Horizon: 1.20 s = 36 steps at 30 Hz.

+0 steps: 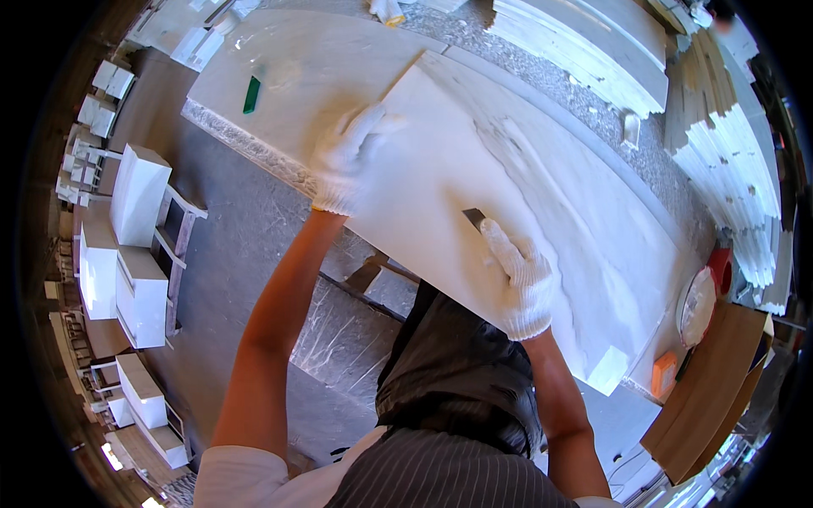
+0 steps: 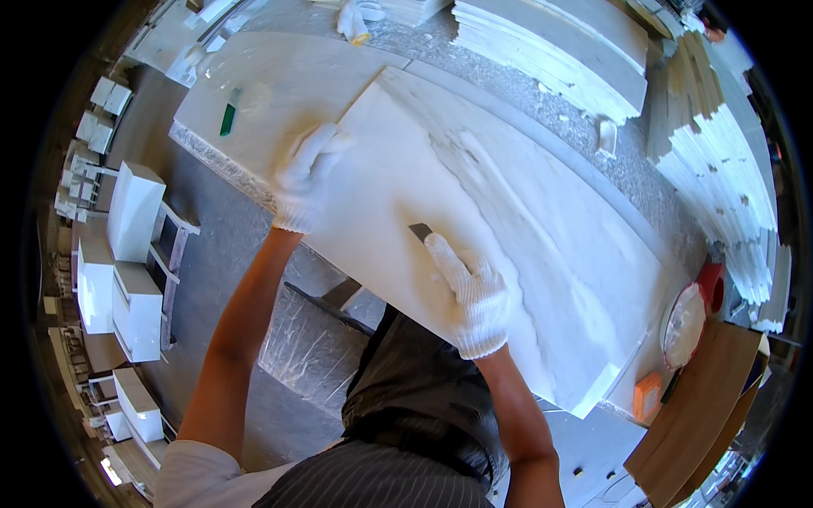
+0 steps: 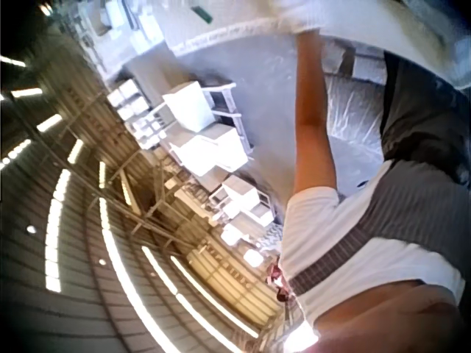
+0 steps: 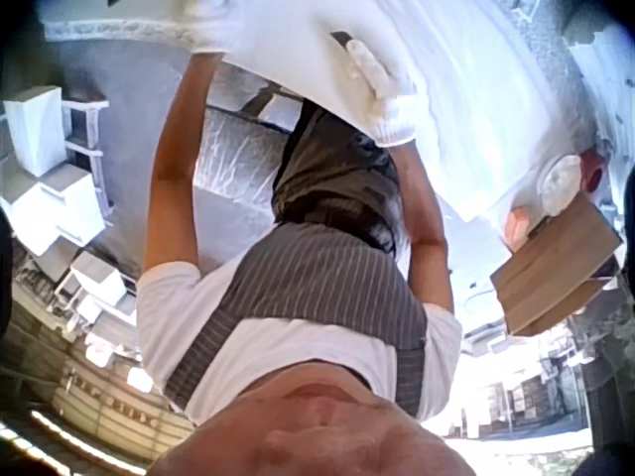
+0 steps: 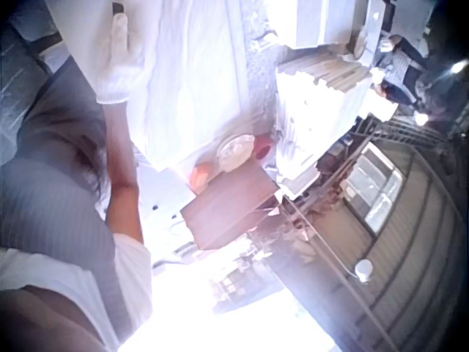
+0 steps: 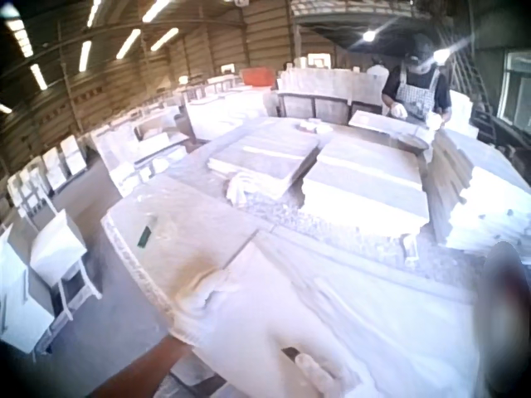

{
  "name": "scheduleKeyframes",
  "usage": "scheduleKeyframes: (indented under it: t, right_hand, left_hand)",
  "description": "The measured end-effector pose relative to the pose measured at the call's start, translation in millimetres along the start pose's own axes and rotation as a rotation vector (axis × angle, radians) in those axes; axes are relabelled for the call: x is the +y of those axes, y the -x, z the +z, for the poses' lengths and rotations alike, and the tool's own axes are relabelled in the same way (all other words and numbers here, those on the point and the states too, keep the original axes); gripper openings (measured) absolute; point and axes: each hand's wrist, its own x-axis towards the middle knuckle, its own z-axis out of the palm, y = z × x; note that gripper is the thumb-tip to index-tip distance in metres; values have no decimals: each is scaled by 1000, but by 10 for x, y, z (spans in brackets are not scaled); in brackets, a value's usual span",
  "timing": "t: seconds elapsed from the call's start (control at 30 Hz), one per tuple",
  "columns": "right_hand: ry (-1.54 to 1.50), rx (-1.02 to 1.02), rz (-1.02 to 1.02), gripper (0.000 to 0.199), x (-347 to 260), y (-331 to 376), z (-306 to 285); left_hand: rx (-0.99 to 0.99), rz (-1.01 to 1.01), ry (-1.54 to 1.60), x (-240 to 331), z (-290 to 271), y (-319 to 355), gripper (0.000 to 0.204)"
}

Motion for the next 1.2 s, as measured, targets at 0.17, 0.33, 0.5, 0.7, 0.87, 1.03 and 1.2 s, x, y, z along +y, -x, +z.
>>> scheduleKeyframes:
  t: [0.17, 0.33, 0.5, 0.7, 0.87, 1.03, 1.2]
  right_hand:
    - [-30, 10, 2, 53, 87, 45, 6]
    - [-76, 13, 40, 50, 26, 23, -32]
    - [-76, 41, 29, 51, 48, 31, -8]
    - [-88, 47, 39, 52, 52, 21, -9]
    - [-94, 56, 36, 51, 77, 36, 19]
    - [-91, 61, 31, 51, 71, 28, 14]
    - [-96, 55, 42, 52, 63, 20, 12]
  left_hand:
    - [-88, 53, -358, 144, -5, -67, 36]
    - [-119, 109, -507, 218, -18, -74, 36]
    - [-136, 151, -542, 224, -25, -67, 38]
    - [-185, 155, -558, 297, -38, -96, 40]
    - [-178, 174, -602, 281, -33, -87, 42]
    - [-189, 177, -615, 331, -38, -102, 43]
    - [-203, 189, -639, 327, -43, -96, 44]
